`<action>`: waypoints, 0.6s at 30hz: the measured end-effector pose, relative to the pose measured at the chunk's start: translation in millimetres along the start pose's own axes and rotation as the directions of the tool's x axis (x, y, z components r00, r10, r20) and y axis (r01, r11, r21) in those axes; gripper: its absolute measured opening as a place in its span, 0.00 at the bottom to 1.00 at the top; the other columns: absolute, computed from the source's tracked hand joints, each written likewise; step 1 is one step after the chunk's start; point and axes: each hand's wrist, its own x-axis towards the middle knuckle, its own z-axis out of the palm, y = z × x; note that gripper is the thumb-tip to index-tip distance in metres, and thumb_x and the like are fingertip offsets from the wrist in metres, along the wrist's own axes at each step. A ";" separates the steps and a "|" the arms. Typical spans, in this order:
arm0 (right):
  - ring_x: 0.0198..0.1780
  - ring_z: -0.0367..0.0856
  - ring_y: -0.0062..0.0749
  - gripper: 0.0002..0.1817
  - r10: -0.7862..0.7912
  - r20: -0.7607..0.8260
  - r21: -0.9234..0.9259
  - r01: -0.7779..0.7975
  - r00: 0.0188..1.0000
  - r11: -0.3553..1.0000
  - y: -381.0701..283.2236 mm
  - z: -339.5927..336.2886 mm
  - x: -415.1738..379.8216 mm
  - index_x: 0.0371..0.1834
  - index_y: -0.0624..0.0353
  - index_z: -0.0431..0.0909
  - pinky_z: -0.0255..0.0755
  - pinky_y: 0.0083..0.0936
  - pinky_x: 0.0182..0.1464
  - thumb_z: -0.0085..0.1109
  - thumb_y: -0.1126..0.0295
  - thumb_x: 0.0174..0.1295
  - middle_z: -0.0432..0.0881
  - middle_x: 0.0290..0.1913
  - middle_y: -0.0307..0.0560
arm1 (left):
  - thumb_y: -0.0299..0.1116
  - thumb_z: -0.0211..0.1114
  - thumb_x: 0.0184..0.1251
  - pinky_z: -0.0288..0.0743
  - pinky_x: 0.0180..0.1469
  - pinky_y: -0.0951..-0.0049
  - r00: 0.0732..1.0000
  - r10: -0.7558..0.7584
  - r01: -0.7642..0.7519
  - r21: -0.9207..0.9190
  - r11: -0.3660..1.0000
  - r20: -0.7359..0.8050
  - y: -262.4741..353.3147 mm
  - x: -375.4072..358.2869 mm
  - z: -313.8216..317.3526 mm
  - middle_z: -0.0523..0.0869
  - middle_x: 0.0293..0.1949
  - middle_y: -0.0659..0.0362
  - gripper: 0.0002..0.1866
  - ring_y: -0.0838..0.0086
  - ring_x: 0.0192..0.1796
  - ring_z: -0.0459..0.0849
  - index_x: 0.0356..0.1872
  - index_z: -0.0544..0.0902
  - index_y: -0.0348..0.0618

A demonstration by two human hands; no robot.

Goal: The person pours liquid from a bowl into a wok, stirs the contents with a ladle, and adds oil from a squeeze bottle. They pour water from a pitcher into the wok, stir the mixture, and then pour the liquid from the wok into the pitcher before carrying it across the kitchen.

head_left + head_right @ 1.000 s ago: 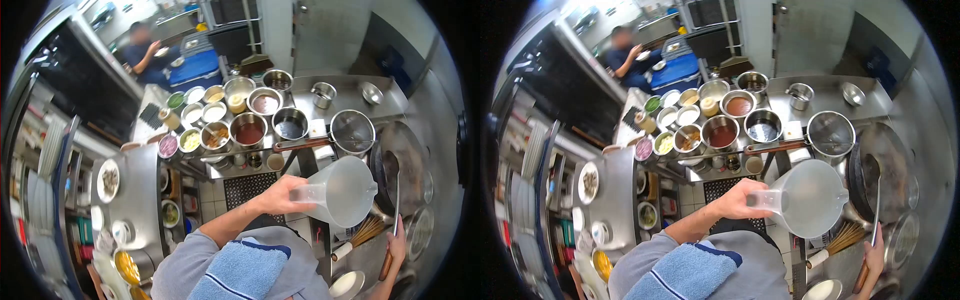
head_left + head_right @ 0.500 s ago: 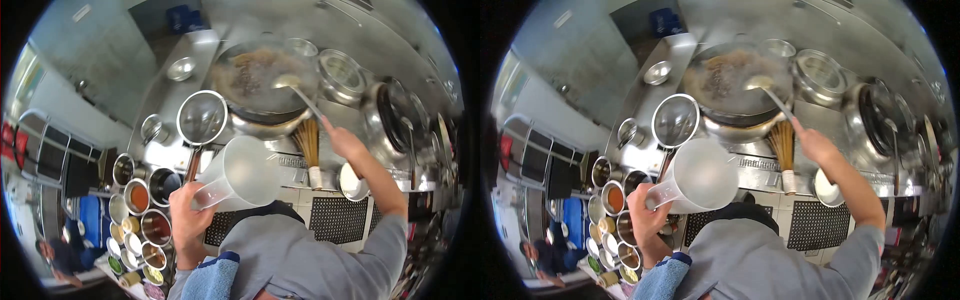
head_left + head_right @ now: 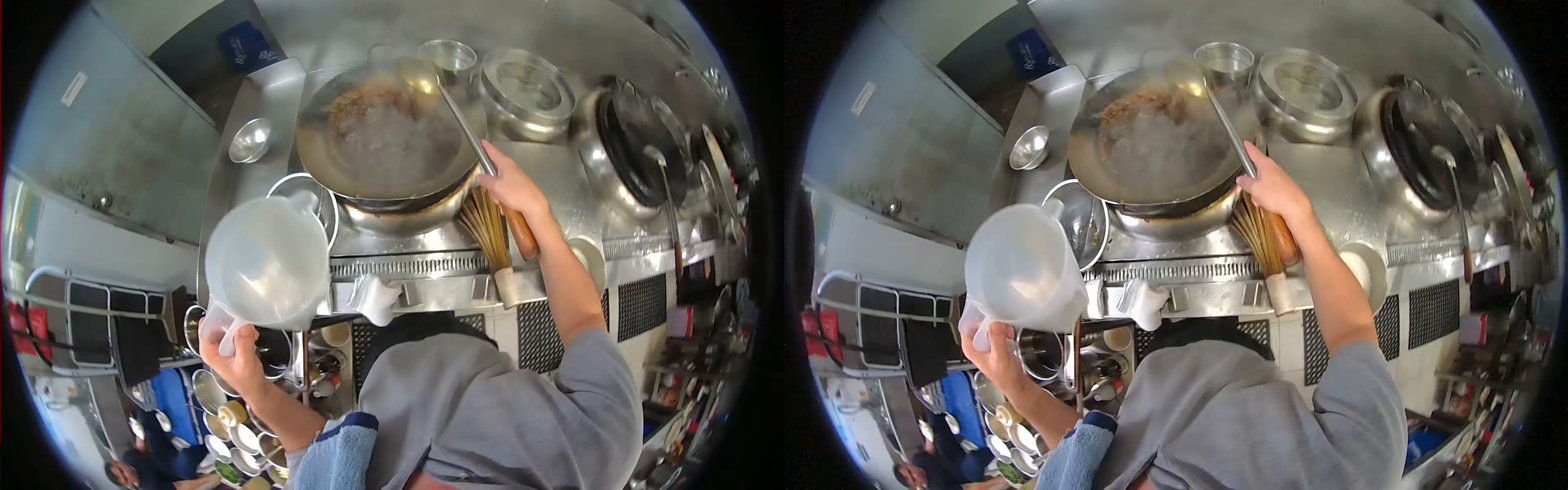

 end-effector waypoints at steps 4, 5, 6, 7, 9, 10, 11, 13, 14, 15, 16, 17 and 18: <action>0.18 0.69 0.21 0.43 0.037 -0.029 0.079 -0.035 0.999 0.996 19.3 30.2 -1.1 0.79 0.62 0.47 0.65 0.24 0.19 0.58 0.74 0.61 0.74 0.25 0.39 | 0.31 0.68 0.62 0.67 0.30 0.77 0.976 0.208 -0.201 -0.110 0.973 0.061 -29.8 39.0 4.7 0.78 0.27 0.59 0.14 0.77 0.26 0.73 0.41 0.73 0.37; 0.19 0.70 0.23 0.44 0.090 0.040 0.132 -0.094 0.995 0.987 15.6 44.9 -11.5 0.80 0.62 0.43 0.66 0.27 0.20 0.58 0.73 0.62 0.75 0.25 0.40 | 0.31 0.69 0.61 0.66 0.30 0.76 0.947 0.313 -0.310 -0.045 0.950 0.075 -32.0 47.5 8.8 0.78 0.26 0.59 0.12 0.77 0.26 0.72 0.37 0.74 0.37; 0.18 0.68 0.19 0.35 0.139 0.076 0.343 -0.157 0.987 0.926 4.8 58.6 -23.0 0.74 0.64 0.57 0.65 0.26 0.18 0.57 0.72 0.63 0.71 0.24 0.35 | 0.31 0.69 0.60 0.65 0.30 0.76 0.907 0.412 -0.416 0.027 0.909 0.093 -28.1 59.1 18.6 0.77 0.26 0.60 0.11 0.77 0.26 0.72 0.34 0.75 0.37; 0.18 0.67 0.17 0.28 0.137 0.104 0.533 -0.172 0.985 0.829 -7.8 63.9 -35.2 0.68 0.63 0.61 0.64 0.23 0.18 0.57 0.72 0.64 0.70 0.24 0.34 | 0.31 0.69 0.58 0.64 0.30 0.75 0.857 0.503 -0.514 0.105 0.851 0.114 -25.8 67.0 27.9 0.77 0.25 0.60 0.11 0.76 0.27 0.72 0.30 0.76 0.37; 0.18 0.66 0.13 0.16 0.108 0.187 0.824 -0.216 0.976 0.524 -31.7 80.6 -47.1 0.56 0.60 0.70 0.62 0.19 0.17 0.56 0.73 0.66 0.67 0.23 0.31 | 0.32 0.82 0.40 0.67 0.29 0.78 0.894 0.445 -0.447 0.198 0.872 0.059 -49.5 67.2 26.3 0.80 0.29 0.61 0.19 0.76 0.26 0.75 0.32 0.83 0.38; 0.18 0.65 0.11 0.09 0.060 0.297 0.903 -0.300 0.953 0.308 -25.3 84.7 -44.4 0.49 0.57 0.69 0.61 0.16 0.16 0.54 0.74 0.68 0.66 0.24 0.30 | 0.35 0.85 0.38 0.66 0.27 0.77 0.830 0.557 -0.554 0.175 0.814 0.037 -60.3 73.3 31.7 0.81 0.27 0.61 0.22 0.75 0.24 0.75 0.33 0.83 0.38; 0.18 0.64 0.08 0.03 -0.008 0.385 0.920 -0.383 0.923 0.079 -17.0 84.9 -41.8 0.42 0.54 0.69 0.59 0.12 0.15 0.52 0.75 0.69 0.66 0.24 0.30 | 0.39 0.86 0.37 0.66 0.25 0.77 0.762 0.643 -0.647 0.114 0.754 0.071 -52.3 79.9 41.3 0.82 0.25 0.60 0.25 0.73 0.22 0.75 0.35 0.83 0.39; 0.18 0.65 0.07 0.04 -0.011 0.396 0.918 -0.396 0.918 -0.032 -37.0 86.5 -54.0 0.46 0.56 0.70 0.56 0.09 0.13 0.48 0.76 0.72 0.68 0.27 0.31 | 0.41 0.86 0.37 0.65 0.25 0.77 0.737 0.641 -0.670 0.112 0.734 0.213 -45.8 90.9 42.0 0.83 0.25 0.60 0.26 0.74 0.21 0.75 0.36 0.84 0.38; 0.18 0.65 0.06 0.06 -0.008 0.381 0.924 -0.381 0.924 -0.023 -45.1 83.3 -60.9 0.49 0.57 0.69 0.56 0.09 0.12 0.47 0.76 0.72 0.67 0.28 0.33 | 0.40 0.86 0.37 0.64 0.24 0.77 0.745 0.635 -0.662 0.107 0.742 0.205 -48.8 93.9 41.3 0.83 0.24 0.60 0.26 0.75 0.21 0.75 0.36 0.84 0.39; 0.17 0.64 0.05 0.08 0.006 0.354 0.935 -0.354 0.935 -0.016 -48.0 79.7 -69.2 0.52 0.57 0.68 0.55 0.09 0.11 0.46 0.76 0.72 0.67 0.29 0.34 | 0.40 0.85 0.36 0.64 0.23 0.77 0.751 0.628 -0.653 0.085 0.753 0.204 -53.8 95.2 40.7 0.83 0.23 0.61 0.25 0.75 0.20 0.74 0.36 0.85 0.39; 0.17 0.65 0.08 0.04 -0.032 0.375 0.927 -0.374 0.926 0.028 -50.4 73.0 -70.1 0.47 0.57 0.67 0.55 0.09 0.10 0.44 0.76 0.73 0.66 0.29 0.34 | 0.38 0.84 0.37 0.63 0.21 0.78 0.754 0.651 -0.657 0.143 0.740 0.091 -62.0 92.9 42.7 0.83 0.23 0.61 0.23 0.77 0.19 0.74 0.34 0.86 0.40; 0.20 0.68 0.11 0.12 -0.012 0.333 0.936 -0.329 0.943 0.128 -54.8 62.2 -74.8 0.54 0.60 0.64 0.59 0.12 0.14 0.49 0.74 0.70 0.70 0.31 0.36 | 0.39 0.84 0.39 0.65 0.22 0.79 0.815 0.562 -0.579 0.158 0.800 0.141 -78.2 91.3 30.8 0.85 0.27 0.61 0.24 0.76 0.22 0.76 0.39 0.85 0.41; 0.23 0.72 0.14 0.22 0.045 0.244 0.921 -0.246 0.969 0.302 -66.0 59.2 -81.5 0.61 0.63 0.61 0.63 0.15 0.17 0.55 0.72 0.66 0.73 0.32 0.39 | 0.22 0.78 0.46 0.72 0.31 0.76 0.877 0.417 -0.477 0.342 0.810 0.237 -59.5 86.6 32.4 0.83 0.32 0.60 0.16 0.77 0.31 0.78 0.38 0.83 0.33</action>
